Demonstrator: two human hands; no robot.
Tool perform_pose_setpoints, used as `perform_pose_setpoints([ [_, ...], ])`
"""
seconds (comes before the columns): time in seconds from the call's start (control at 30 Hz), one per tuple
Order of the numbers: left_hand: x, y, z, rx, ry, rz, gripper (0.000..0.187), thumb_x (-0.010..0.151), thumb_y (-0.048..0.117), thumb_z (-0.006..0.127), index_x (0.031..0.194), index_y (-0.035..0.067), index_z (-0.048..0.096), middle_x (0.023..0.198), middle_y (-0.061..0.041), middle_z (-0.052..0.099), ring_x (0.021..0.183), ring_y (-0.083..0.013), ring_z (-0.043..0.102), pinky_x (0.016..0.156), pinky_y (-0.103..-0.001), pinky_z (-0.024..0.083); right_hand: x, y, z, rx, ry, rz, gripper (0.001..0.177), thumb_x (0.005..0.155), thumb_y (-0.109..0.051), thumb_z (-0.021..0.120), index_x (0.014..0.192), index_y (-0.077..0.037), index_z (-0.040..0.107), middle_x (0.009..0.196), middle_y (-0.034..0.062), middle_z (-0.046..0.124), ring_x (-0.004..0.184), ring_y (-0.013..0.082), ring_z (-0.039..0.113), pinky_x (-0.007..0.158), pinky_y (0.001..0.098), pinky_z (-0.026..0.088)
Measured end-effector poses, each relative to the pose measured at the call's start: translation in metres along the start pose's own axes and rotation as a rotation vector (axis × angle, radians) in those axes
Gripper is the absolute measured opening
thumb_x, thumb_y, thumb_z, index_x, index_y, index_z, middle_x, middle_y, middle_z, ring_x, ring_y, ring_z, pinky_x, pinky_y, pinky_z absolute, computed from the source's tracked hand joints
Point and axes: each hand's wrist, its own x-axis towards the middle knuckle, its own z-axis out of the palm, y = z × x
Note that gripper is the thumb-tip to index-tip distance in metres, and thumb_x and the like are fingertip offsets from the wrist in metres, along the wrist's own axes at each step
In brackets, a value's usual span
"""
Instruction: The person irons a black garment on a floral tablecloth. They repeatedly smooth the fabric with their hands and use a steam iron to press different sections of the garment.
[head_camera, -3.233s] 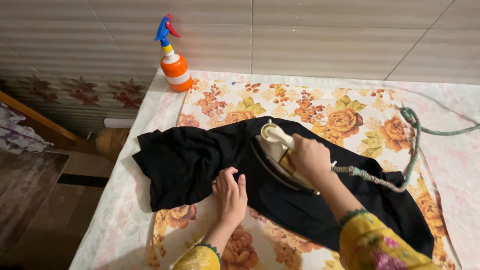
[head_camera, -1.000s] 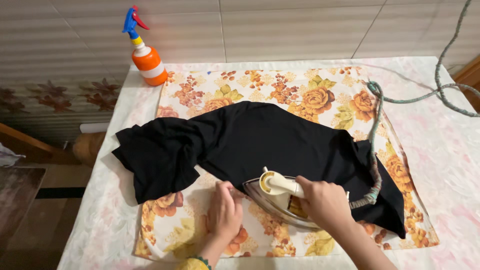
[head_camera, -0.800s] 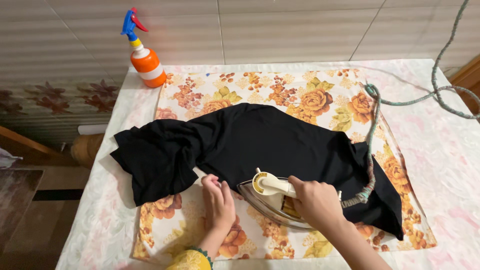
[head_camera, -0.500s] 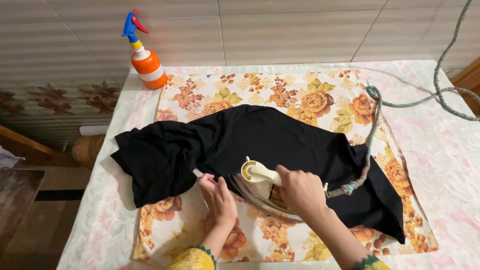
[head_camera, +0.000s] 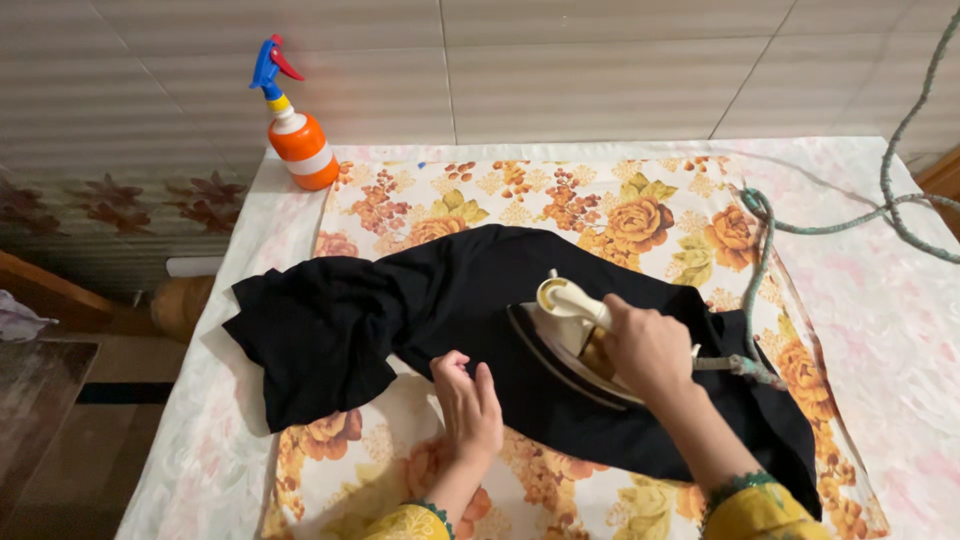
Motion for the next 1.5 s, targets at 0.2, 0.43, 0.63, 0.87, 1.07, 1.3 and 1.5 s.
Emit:
perform_pose_setpoints([
  [0.2, 0.01, 0.017, 0.013, 0.033, -0.066, 0.074, 0.025, 0.103, 0.02, 0.052, 0.116, 0.001, 0.043, 0.109, -0.019, 0.049, 0.103, -0.035, 0.052, 0.096, -0.047, 0.04, 0.039, 0.043, 0.012, -0.022, 0.057, 0.026, 0.011, 0.094, -0.023, 0.057, 0.099, -0.016, 0.064, 0.069, 0.0153, 0.07, 0.066, 0.0375, 0.071, 0.06, 0.0514, 0.054],
  [0.43, 0.028, 0.028, 0.038, 0.079, -0.133, 0.102, 0.024, 0.1, 0.021, 0.055, 0.116, 0.005, 0.045, 0.113, -0.018, 0.052, 0.106, -0.0361, 0.053, 0.095, -0.047, 0.04, 0.083, 0.072, 0.025, -0.042, 0.097, 0.031, 0.016, 0.094, -0.023, 0.055, 0.104, -0.015, 0.066, 0.071, 0.016, 0.07, 0.065, 0.0361, 0.07, 0.06, 0.0498, 0.055],
  [0.63, 0.042, 0.031, 0.059, 0.116, -0.177, 0.123, 0.029, 0.099, 0.022, 0.056, 0.119, 0.005, 0.045, 0.117, -0.018, 0.053, 0.111, -0.036, 0.053, 0.096, -0.048, 0.039, 0.115, 0.083, 0.031, -0.065, 0.139, 0.026, 0.021, 0.093, -0.021, 0.055, 0.109, -0.018, 0.068, 0.072, 0.0168, 0.071, 0.067, 0.0377, 0.071, 0.06, 0.0509, 0.055],
  [0.87, 0.059, 0.035, 0.072, 0.151, -0.226, 0.105, 0.03, 0.099, 0.022, 0.057, 0.12, 0.005, 0.046, 0.12, -0.018, 0.054, 0.113, -0.0353, 0.053, 0.095, -0.048, 0.039, 0.155, 0.1, 0.031, -0.089, 0.129, 0.025, 0.03, 0.09, -0.018, 0.056, 0.118, -0.02, 0.067, 0.079, 0.019, 0.072, 0.074, 0.0401, 0.071, 0.064, 0.052, 0.056],
  [1.07, 0.07, 0.032, 0.077, 0.184, -0.242, 0.121, 0.031, 0.1, 0.023, 0.057, 0.121, 0.004, 0.045, 0.12, -0.018, 0.054, 0.114, -0.035, 0.053, 0.096, -0.048, 0.038, 0.183, 0.116, 0.033, -0.111, 0.061, 0.055, 0.025, 0.096, -0.022, 0.054, 0.116, -0.019, 0.069, 0.086, 0.0178, 0.074, 0.081, 0.0391, 0.072, 0.072, 0.051, 0.057],
  [1.3, 0.074, 0.026, 0.077, 0.192, -0.244, 0.108, 0.032, 0.1, 0.024, 0.057, 0.122, 0.005, 0.046, 0.12, -0.018, 0.054, 0.114, -0.0352, 0.053, 0.097, -0.048, 0.038, 0.209, 0.141, 0.036, -0.075, 0.081, 0.032, 0.035, 0.097, -0.023, 0.054, 0.129, -0.021, 0.068, 0.083, 0.0189, 0.073, 0.078, 0.0394, 0.071, 0.069, 0.051, 0.055],
  [1.5, 0.072, 0.018, 0.07, 0.221, -0.261, 0.071, 0.03, 0.099, 0.024, 0.057, 0.12, 0.006, 0.047, 0.118, -0.016, 0.054, 0.113, -0.0354, 0.053, 0.096, -0.049, 0.037, 0.231, 0.16, 0.037, -0.095, 0.009, 0.042, 0.024, 0.103, -0.021, 0.052, 0.123, -0.014, 0.064, 0.087, 0.016, 0.074, 0.078, 0.0358, 0.072, 0.068, 0.0496, 0.054],
])
